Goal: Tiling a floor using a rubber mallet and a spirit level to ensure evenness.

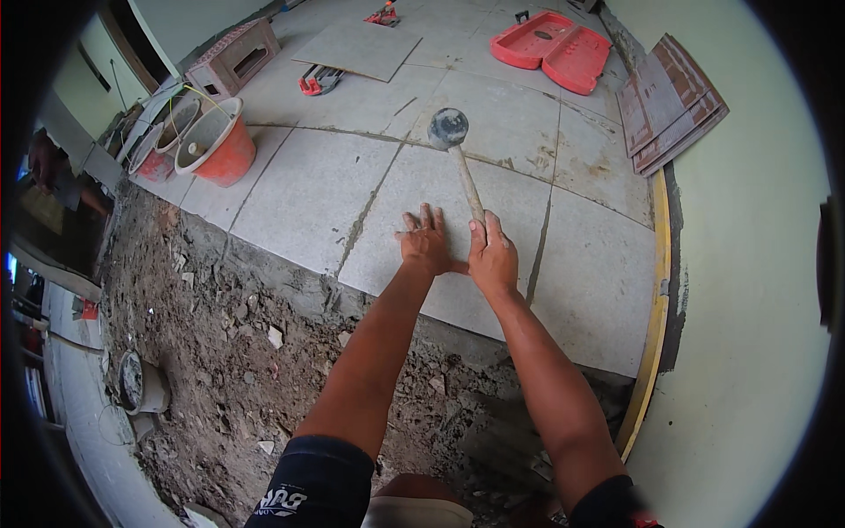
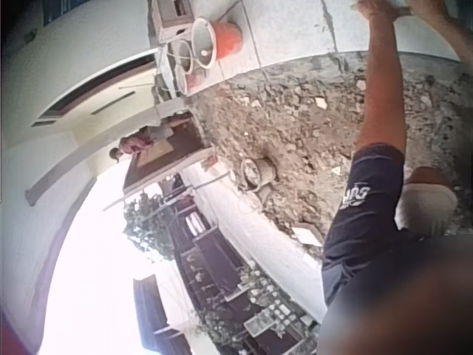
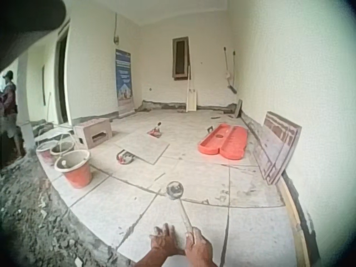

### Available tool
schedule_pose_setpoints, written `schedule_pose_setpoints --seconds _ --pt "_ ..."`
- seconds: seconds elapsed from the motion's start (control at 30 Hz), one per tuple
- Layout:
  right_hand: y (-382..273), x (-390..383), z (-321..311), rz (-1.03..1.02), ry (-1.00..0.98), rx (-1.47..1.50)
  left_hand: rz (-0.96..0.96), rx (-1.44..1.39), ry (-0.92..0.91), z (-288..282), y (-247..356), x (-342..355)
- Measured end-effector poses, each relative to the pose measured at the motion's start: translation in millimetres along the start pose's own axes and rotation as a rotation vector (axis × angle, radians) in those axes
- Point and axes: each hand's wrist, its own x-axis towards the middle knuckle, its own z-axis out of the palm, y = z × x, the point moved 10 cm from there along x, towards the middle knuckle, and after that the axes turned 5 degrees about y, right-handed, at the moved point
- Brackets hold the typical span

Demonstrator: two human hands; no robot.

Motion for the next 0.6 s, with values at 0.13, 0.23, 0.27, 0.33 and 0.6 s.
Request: schedule_pose_setpoints --seconds 0.13,0.23,0.27,0.33,0.6 --pt "15 8 30 0.053 -0.155 -0.283 -0.012 -0.008 0.011 -1 -3 2" --pt "11 -5 10 0.053 -0.076 -0.047 -0.007 -0.007 -0.003 2 -6 -6" --pt "15 -14 -3 0.056 -0.081 -0.059 -0.015 -0.017 -0.018 1 -6 -10" --pt "25 -21 -39 0.037 -0.162 -0.125 -0.008 -0.041 -0.015 -6 0 -9" --pt "76 -131 -212 0.279 -0.335 -0.199 -0.029 0.019 0.000 -6 -10 -7"
